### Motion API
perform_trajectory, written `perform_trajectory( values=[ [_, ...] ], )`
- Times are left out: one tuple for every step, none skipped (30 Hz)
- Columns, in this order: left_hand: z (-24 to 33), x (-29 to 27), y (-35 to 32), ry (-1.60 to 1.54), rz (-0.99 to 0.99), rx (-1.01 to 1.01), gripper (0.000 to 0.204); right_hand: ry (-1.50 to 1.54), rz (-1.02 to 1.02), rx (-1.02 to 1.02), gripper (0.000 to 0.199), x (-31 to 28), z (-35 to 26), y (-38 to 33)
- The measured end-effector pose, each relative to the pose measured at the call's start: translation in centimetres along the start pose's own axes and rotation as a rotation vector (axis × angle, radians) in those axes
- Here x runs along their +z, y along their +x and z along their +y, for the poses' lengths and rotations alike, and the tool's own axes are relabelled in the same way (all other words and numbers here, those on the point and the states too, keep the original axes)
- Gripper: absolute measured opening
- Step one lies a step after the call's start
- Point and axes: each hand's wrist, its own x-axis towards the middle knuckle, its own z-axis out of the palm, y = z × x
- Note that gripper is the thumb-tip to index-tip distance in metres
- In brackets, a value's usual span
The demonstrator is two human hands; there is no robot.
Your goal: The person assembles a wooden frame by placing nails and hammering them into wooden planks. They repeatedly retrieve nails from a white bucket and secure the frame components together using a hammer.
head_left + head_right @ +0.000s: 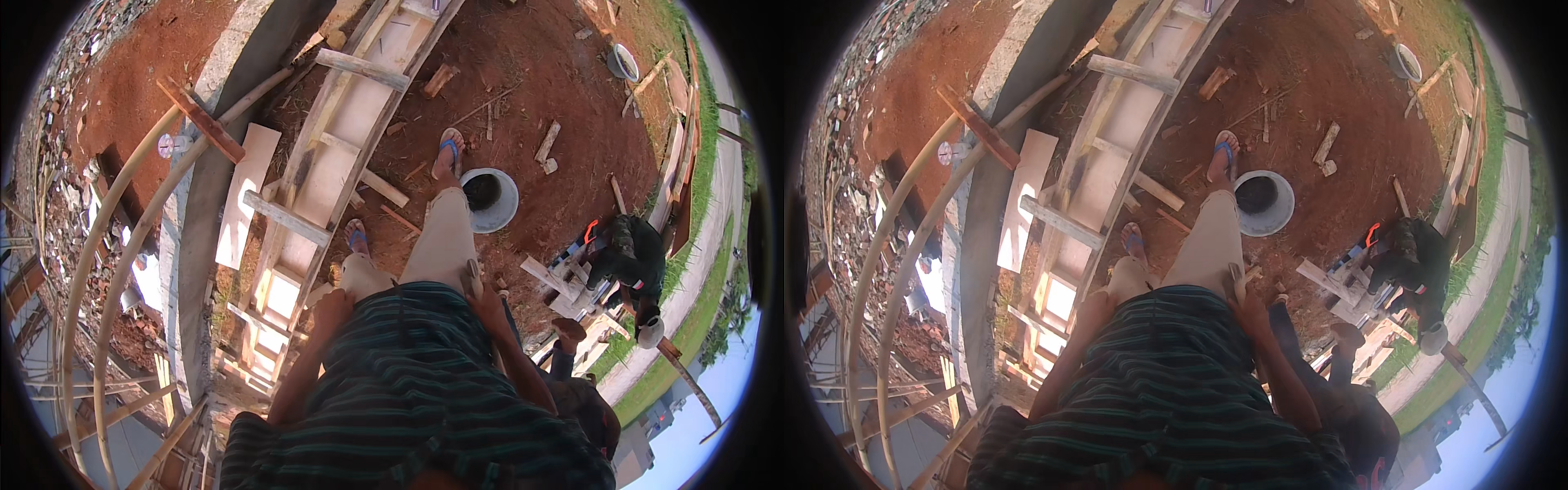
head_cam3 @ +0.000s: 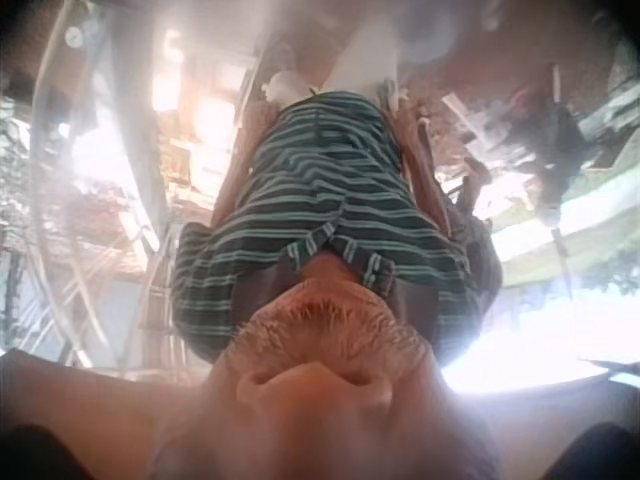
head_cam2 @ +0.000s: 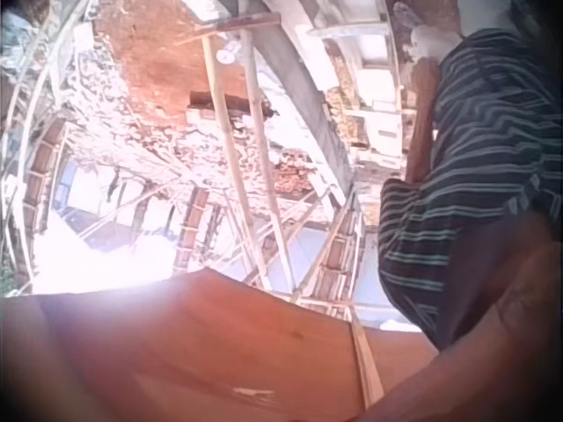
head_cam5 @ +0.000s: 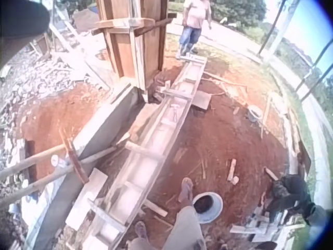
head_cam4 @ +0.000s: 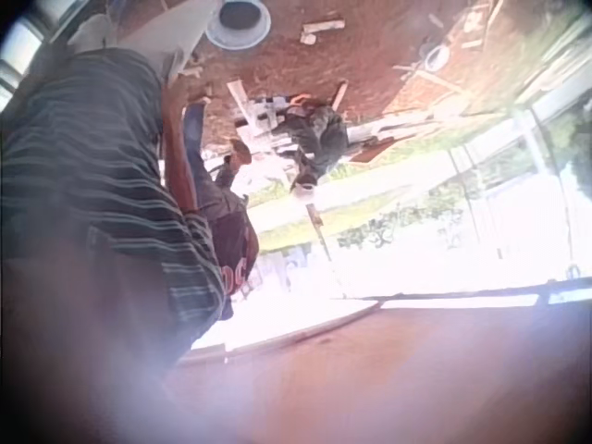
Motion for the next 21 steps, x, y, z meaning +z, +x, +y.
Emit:
perform_trajectory(
  values=[
    [1.3, -0.4, -6.0, -0.084, -0.102, 0.001, 0.042, -0.065, -0.085, 0.034, 0.050, -3.1, 1.5, -3.9],
    [4.1, -0.7, -7.2, -0.159, -0.132, -0.039, 0.040, -0.102, -0.064, 0.003, 0.049, -5.5, 2.6, -3.0],
    [6.6, -0.9, -10.5, -0.231, -0.198, -0.101, 0.038, -0.145, -0.077, -0.003, 0.049, -7.9, 4.2, -4.0],
    [8.7, -3.3, -10.3, -0.270, -0.183, -0.115, 0.037, -0.093, -0.114, -0.015, 0.048, -9.1, 4.2, -1.5],
    [11.3, -5.9, -9.7, -0.317, -0.177, -0.117, 0.036, -0.051, -0.143, -0.014, 0.046, -10.9, 4.2, 1.3],
    [13.4, -8.7, -8.9, -0.354, -0.158, -0.109, 0.035, 0.002, -0.162, -0.019, 0.045, -12.0, 3.8, 4.0],
    [15.4, -9.8, -9.3, -0.403, -0.191, -0.114, 0.035, 0.089, -0.276, 0.012, 0.043, -13.7, 4.4, 4.8],
    [17.2, -10.7, -10.2, -0.462, -0.222, -0.133, 0.035, 0.165, -0.402, 0.042, 0.041, -15.6, 5.0, 5.5],
    [19.2, -11.8, -10.8, -0.522, -0.247, -0.143, 0.035, 0.243, -0.517, 0.072, 0.040, -17.7, 5.2, 6.2],
    [21.3, -12.7, -10.7, -0.525, -0.226, -0.124, 0.036, 0.238, -0.539, 0.089, 0.038, -19.8, 4.7, 6.9],
    [22.8, -13.2, -10.2, -0.534, -0.225, -0.075, 0.036, 0.237, -0.560, 0.104, 0.037, -21.9, 3.9, 7.6],
    [24.0, -13.5, -9.7, -0.542, -0.222, -0.025, 0.037, 0.237, -0.580, 0.120, 0.036, -23.7, 3.3, 8.2],
    [24.9, -13.8, -8.9, -0.549, -0.212, 0.034, 0.037, 0.212, -0.602, 0.130, 0.036, -25.2, 3.1, 9.1],
    [25.7, -13.7, -8.3, -0.546, -0.209, 0.059, 0.037, 0.188, -0.623, 0.140, 0.036, -26.6, 2.8, 9.8],
    [26.3, -13.4, -7.6, -0.540, -0.206, 0.085, 0.037, 0.166, -0.644, 0.152, 0.037, -27.9, 2.5, 10.5],
    [27.0, -13.3, -6.8, -0.538, -0.200, 0.112, 0.038, 0.145, -0.646, 0.085, 0.038, -28.9, 2.5, 11.7],
    [27.8, -13.5, -5.9, -0.539, -0.200, 0.113, 0.037, 0.126, -0.648, 0.019, 0.039, -29.5, 2.6, 13.0],
    [28.4, -13.9, -4.9, -0.539, -0.200, 0.116, 0.036, 0.107, -0.650, -0.047, 0.041, -30.3, 2.4, 14.1],
    [29.2, -14.0, -3.8, -0.540, -0.192, 0.116, 0.036, 0.046, -0.645, -0.063, 0.041, -31.5, 0.8, 15.4],
    [29.6, -14.0, -2.7, -0.549, -0.149, 0.143, 0.036, -0.013, -0.641, -0.074, 0.042, -32.8, -2.0, 16.2],
    [29.9, -13.8, -1.6, -0.557, -0.105, 0.168, 0.036, -0.072, -0.636, -0.085, 0.042, -33.6, -3.9, 16.9]
  ],
)
